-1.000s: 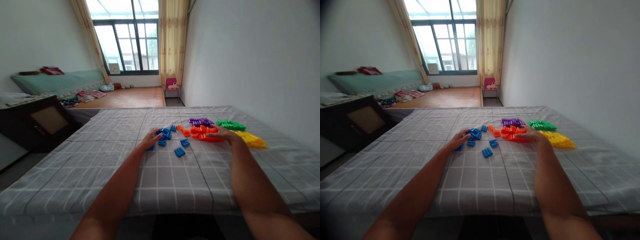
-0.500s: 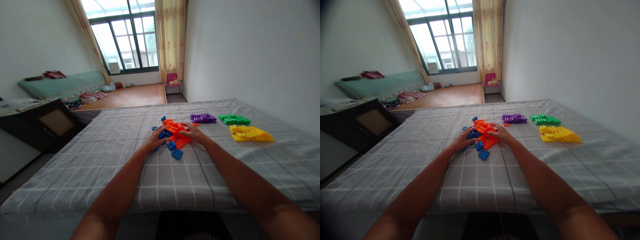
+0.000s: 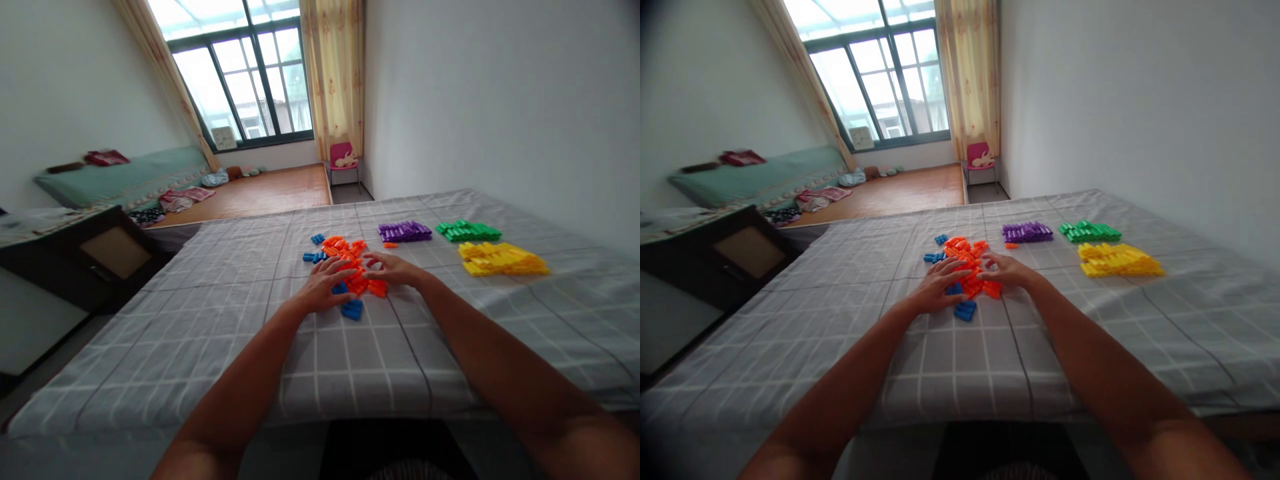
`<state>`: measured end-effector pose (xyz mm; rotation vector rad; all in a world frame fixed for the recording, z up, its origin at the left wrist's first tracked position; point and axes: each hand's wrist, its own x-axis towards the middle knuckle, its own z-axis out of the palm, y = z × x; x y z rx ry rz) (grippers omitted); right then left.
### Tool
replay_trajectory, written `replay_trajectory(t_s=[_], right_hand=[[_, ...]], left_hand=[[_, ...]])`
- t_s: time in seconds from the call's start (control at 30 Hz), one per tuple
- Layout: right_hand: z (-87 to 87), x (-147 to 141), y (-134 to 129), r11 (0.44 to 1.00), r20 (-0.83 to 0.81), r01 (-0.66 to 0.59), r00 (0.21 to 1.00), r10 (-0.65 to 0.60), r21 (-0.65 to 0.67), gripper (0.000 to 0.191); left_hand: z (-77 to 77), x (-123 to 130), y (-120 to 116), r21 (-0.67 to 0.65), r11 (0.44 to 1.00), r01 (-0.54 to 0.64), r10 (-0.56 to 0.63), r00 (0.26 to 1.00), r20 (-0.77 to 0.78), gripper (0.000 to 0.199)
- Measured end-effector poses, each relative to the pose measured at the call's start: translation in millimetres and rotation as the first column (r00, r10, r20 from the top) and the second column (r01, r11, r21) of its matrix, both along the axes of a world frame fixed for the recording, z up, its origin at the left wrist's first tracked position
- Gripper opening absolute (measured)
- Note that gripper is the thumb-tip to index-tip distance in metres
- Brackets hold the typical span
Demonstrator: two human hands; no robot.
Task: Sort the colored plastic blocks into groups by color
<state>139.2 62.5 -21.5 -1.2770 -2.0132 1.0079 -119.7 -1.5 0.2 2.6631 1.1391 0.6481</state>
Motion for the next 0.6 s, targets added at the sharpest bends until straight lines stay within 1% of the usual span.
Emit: replay_trajectory(t_s=[0.03, 0.1, 0.17, 0.2, 0.23, 0.27, 0.3, 0.33, 0.37, 0.4, 0.43, 0.47, 0.5, 0.53, 0.57, 0.6], right_hand=[[-0.8, -6.4, -2.8, 0.999, -0.034, -0.038, 0.999, 0.038, 0.001, 0.072], [1.7, -21.1, -10.1, 0.989, -0.192, -0.146, 0.971, 0.144, 0.004, 0.069], [8.6, -34.5, -18.5, 0.966, -0.381, -0.256, 0.890, 0.249, 0.033, 0.067], [12.8, -39.5, -22.1, 0.954, -0.444, -0.292, 0.848, 0.289, 0.063, 0.065], [16.9, -42.7, -24.7, 0.949, -0.474, -0.301, 0.824, 0.310, 0.098, 0.064], [20.7, -43.7, -25.5, 0.952, -0.475, -0.276, 0.826, 0.305, 0.131, 0.062], [24.0, -42.1, -24.2, 0.963, -0.457, -0.220, 0.848, 0.268, 0.157, 0.061], [26.8, -37.8, -20.4, 0.975, -0.430, -0.136, 0.881, 0.200, 0.174, 0.060], [29.3, -30.5, -13.9, 0.983, -0.402, -0.029, 0.910, 0.101, 0.181, 0.058], [31.8, -20.4, -5.0, 0.980, -0.376, 0.087, 0.926, -0.014, 0.177, 0.056], [34.7, -7.9, 5.7, 0.965, -0.347, 0.201, 0.928, -0.133, 0.168, 0.054], [38.0, 6.4, 17.4, 0.938, -0.310, 0.305, 0.919, -0.244, 0.165, 0.051], [41.9, 21.5, 29.2, 0.906, -0.264, 0.384, 0.906, -0.332, 0.179, 0.049], [46.1, 36.4, 40.3, 0.871, -0.211, 0.441, 0.892, -0.399, 0.216, 0.046], [50.3, 50.0, 49.9, 0.839, -0.166, 0.471, 0.882, -0.441, 0.272, 0.043], [54.0, 61.4, 57.8, 0.818, -0.133, 0.476, 0.878, -0.459, 0.322, 0.040]], left_hand=[[0.2, 1.8, -1.4, 0.005, 1.000, -0.004, 0.004, 0.999, -0.043, 0.058], [-0.1, 0.5, -1.1, 0.036, 0.996, -0.076, 0.079, 0.994, -0.077, 0.052], [-1.3, -7.9, 3.4, 0.082, 0.974, -0.213, 0.218, 0.974, -0.058, 0.038], [-2.3, -14.4, 6.8, 0.099, 0.952, -0.290, 0.295, 0.955, -0.037, 0.032], [-3.6, -22.0, 10.8, 0.105, 0.925, -0.365, 0.368, 0.930, -0.012, 0.028], [-5.0, -30.1, 15.0, 0.100, 0.896, -0.432, 0.433, 0.901, 0.016, 0.025], [-6.2, -38.0, 19.1, 0.084, 0.869, -0.488, 0.485, 0.873, 0.045, 0.023], [-7.1, -45.1, 22.7, 0.063, 0.844, -0.532, 0.527, 0.846, 0.074, 0.022], [-7.3, -50.6, 25.7, 0.044, 0.823, -0.566, 0.560, 0.822, 0.104, 0.021], [-6.6, -54.1, 27.5, 0.033, 0.808, -0.589, 0.580, 0.803, 0.136, 0.020], [-4.9, -54.9, 27.9, 0.036, 0.802, -0.597, 0.583, 0.794, 0.169, 0.020], [-2.1, -52.9, 26.6, 0.056, 0.810, -0.583, 0.563, 0.802, 0.201, 0.021], [1.6, -48.0, 23.5, 0.090, 0.835, -0.543, 0.514, 0.828, 0.224, 0.023], [5.8, -40.6, 18.6, 0.132, 0.870, -0.475, 0.439, 0.869, 0.230, 0.024], [10.0, -31.1, 12.2, 0.176, 0.914, -0.365, 0.326, 0.920, 0.216, 0.026], [13.7, -20.3, 4.6, 0.192, 0.953, -0.235, 0.203, 0.964, 0.172, 0.027]])
